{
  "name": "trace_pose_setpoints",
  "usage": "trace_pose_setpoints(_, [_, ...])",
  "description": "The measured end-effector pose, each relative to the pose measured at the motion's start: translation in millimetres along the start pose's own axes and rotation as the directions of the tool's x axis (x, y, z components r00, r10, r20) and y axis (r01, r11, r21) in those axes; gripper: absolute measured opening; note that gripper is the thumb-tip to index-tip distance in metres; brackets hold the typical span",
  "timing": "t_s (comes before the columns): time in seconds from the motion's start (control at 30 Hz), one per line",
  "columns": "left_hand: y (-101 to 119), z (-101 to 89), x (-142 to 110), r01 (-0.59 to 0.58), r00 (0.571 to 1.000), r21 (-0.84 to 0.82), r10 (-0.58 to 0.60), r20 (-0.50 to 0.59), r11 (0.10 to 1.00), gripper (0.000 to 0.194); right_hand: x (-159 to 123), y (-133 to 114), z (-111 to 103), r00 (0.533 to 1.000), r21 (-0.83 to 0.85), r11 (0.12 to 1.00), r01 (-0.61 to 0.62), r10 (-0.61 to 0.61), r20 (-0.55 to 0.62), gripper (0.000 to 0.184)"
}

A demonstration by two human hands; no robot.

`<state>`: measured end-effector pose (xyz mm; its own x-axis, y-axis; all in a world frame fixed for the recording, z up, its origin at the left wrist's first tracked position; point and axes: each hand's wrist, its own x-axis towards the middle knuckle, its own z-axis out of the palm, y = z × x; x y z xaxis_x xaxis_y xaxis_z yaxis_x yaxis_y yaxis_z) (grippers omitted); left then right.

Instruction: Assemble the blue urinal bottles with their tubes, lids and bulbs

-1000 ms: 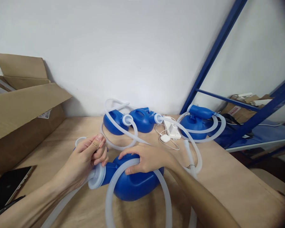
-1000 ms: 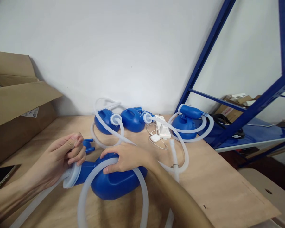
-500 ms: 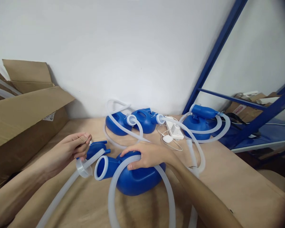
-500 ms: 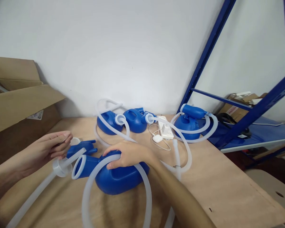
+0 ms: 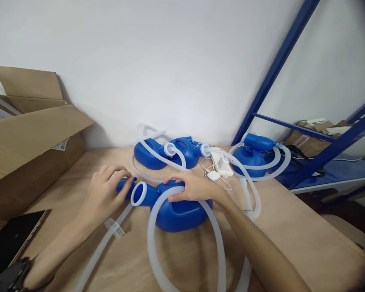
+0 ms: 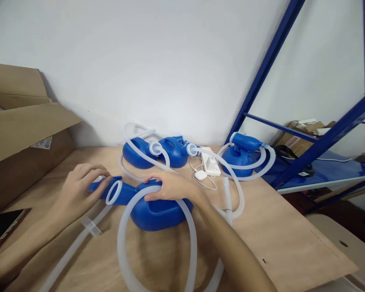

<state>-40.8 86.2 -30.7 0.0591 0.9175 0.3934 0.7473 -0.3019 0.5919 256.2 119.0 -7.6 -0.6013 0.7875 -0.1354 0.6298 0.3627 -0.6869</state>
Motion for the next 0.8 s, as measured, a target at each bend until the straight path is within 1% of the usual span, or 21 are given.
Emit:
trace_pose_setpoints(0.03, [12,-1.1,0,-0.044,0.997,-0.029,0.046,0.057,0.999,0.034,0,0,0,1.0,0.002,1.0,0.005,-0.005,-0.007,0.06])
trace_pose_setpoints(0.07, [22,-2.9,0,-0.046,0.985,-0.074,0.057,0.161,0.996,0.039,1,1,0,1.0,0.006,1.0,0.014,-0.014,-0.015,0.06])
trace_pose_setpoints(0.1, [32,-5.1,3,-0.045,0.964,-0.101,0.07,0.258,0.994,0.044,1,2,0,1.0,0.008,1.0,0.021,-0.021,-0.021,0.059])
trace_pose_setpoints(0.17, [45,-8.8,10,-0.048,0.921,-0.095,0.081,0.38,0.994,0.048,1,4,0,0.999,0.012,1.0,0.025,-0.025,-0.037,0.057])
trace_pose_setpoints(0.23, [49,-10.2,18,-0.034,0.878,-0.085,0.071,0.474,0.996,0.049,2,7,-1,0.998,0.024,0.999,0.023,-0.022,-0.055,0.055])
trace_pose_setpoints(0.3, [47,-9.4,25,-0.015,0.834,-0.088,0.061,0.549,0.996,0.048,2,10,-1,0.997,0.032,0.999,0.029,-0.027,-0.079,0.052])
trace_pose_setpoints(0.37, [42,-7.4,28,-0.005,0.807,-0.088,0.056,0.587,0.996,0.046,2,13,-1,0.994,0.025,0.999,0.045,-0.043,-0.103,0.05])
trace_pose_setpoints(0.47, [32,-3.9,27,-0.021,0.798,-0.088,0.07,0.599,0.996,0.047,1,16,0,0.99,-0.009,0.998,0.058,-0.059,-0.125,0.049])
trace_pose_setpoints(0.6, [21,-1.1,24,-0.046,0.768,-0.098,0.098,0.633,0.994,0.051,1,18,1,0.988,-0.045,0.995,0.086,-0.091,-0.121,0.048])
trace_pose_setpoints(0.7, [14,0.1,23,-0.041,0.763,-0.108,0.101,0.638,0.993,0.051,0,19,1,0.986,-0.035,0.992,0.122,-0.125,-0.107,0.046])
trace_pose_setpoints(0.8, [10,1.7,25,-0.04,0.759,-0.134,0.118,0.641,0.99,0.051,0,19,0,0.989,-0.021,0.994,0.108,-0.109,-0.098,0.048])
